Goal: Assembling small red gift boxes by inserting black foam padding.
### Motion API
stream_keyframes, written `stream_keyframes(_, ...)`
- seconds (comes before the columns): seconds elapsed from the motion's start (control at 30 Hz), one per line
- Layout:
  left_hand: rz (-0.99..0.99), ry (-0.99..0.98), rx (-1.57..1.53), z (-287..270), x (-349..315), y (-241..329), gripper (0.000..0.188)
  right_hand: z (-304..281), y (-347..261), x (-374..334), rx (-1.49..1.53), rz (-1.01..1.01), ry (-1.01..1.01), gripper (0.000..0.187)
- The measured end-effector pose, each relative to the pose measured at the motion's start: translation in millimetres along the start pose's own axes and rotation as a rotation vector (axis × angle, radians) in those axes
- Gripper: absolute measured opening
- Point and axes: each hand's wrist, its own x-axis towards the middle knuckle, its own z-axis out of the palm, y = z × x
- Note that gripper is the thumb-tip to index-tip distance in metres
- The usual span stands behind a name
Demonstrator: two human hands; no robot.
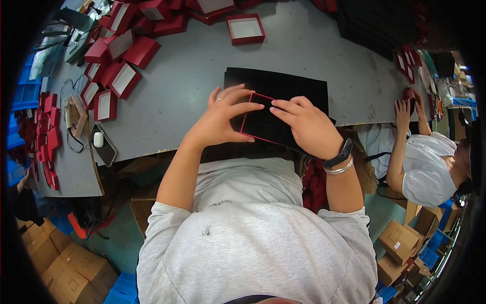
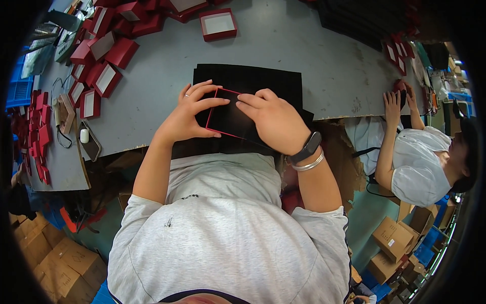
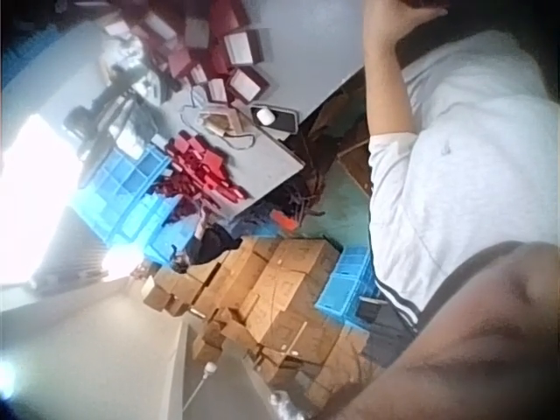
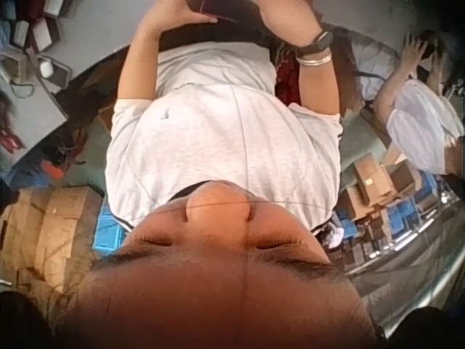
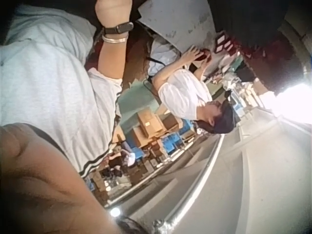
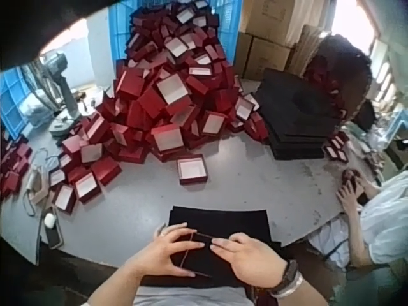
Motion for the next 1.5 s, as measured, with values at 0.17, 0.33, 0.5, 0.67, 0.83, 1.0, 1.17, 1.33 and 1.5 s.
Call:
stream_keyframes(0.17, -0.014, -0.03, 0.017, -3, -1, 1, 0.076, 10, -19, -19, 0.006, 0.347, 0.267, 0.041)
stream_keyframes(0.33, 0.026, 0.052, 0.164, -3, -2, 25, 0.073, 23, -7, -27, 0.293, 0.403, 0.172, 0.042)
stream_keyframes(0.5, 0.12, -0.03, 0.373, 11, -4, 54, 0.085, 32, -8, -21, 0.43, 0.412, 0.192, 0.054)
stream_keyframes(0.67, 0.116, -0.003, 0.456, 26, -10, 49, 0.088, 25, 2, -26, 0.555, 0.482, 0.086, 0.069)
stream_keyframes(0.83, 0.129, -0.007, 0.467, 29, -6, 49, 0.086, 27, 6, -36, 0.668, 0.44, 0.155, 0.054)
stream_keyframes(1.0, 0.111, 0.03, 0.447, 29, -11, 45, 0.086, 24, 18, -57, 0.823, 0.453, 0.388, 0.039)
stream_keyframes(1.17, 0.165, 0.135, 0.305, 32, -12, 41, 0.089, 8, 20, -81, 0.786, 0.337, 0.221, 0.043)
stream_keyframes(1.33, 0.159, 0.322, -0.027, 34, -11, 35, 0.095, 12, -32, -45, 0.306, 0.27, -0.089, 0.064)
stream_keyframes(1.5, 0.114, 0.318, -0.034, 35, -7, 36, 0.089, 24, -35, -39, 0.141, 0.219, -0.026, 0.058)
